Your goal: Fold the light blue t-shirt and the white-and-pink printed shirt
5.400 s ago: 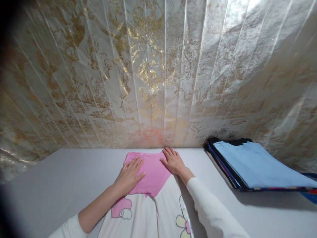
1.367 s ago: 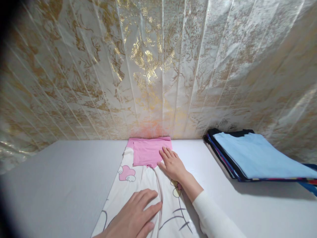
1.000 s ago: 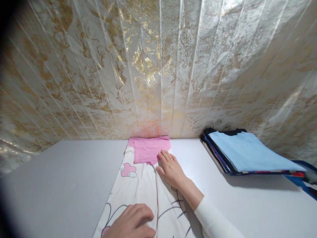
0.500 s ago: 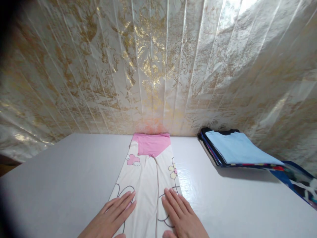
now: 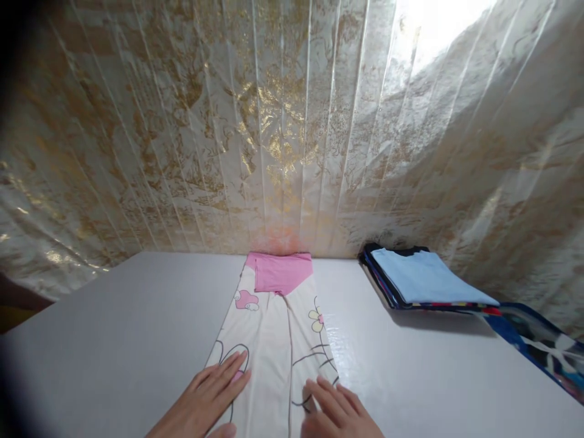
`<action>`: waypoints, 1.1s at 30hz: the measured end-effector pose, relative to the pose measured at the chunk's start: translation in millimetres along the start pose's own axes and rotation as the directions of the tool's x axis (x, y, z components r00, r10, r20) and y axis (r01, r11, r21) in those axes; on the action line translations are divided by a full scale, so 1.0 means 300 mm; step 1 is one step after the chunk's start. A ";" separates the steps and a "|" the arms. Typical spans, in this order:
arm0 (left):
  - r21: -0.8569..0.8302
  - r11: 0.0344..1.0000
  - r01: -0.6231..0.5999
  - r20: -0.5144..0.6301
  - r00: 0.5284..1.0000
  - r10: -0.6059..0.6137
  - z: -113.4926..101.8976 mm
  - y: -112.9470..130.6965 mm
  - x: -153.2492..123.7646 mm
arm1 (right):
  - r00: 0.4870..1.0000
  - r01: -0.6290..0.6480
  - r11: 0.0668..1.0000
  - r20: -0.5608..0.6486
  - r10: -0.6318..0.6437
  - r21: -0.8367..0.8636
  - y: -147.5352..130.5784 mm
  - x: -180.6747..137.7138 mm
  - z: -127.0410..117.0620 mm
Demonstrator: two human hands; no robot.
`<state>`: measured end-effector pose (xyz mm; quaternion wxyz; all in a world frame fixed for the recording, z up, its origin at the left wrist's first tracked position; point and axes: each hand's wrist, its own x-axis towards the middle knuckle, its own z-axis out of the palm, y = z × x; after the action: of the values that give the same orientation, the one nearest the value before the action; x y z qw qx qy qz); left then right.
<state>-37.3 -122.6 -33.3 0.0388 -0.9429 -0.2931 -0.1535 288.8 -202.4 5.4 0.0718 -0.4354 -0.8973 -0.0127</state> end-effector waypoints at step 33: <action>0.025 0.962 0.273 0.089 0.958 -0.274 0.016 -0.201 0.409 | 0.946 -0.297 0.953 -0.115 0.302 0.056 0.200 0.445 0.119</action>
<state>25.7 -5.9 -0.5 0.0098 -0.8991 -0.4230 -0.1122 250.1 -58.0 -13.6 0.1361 -0.5635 -0.8148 -0.0111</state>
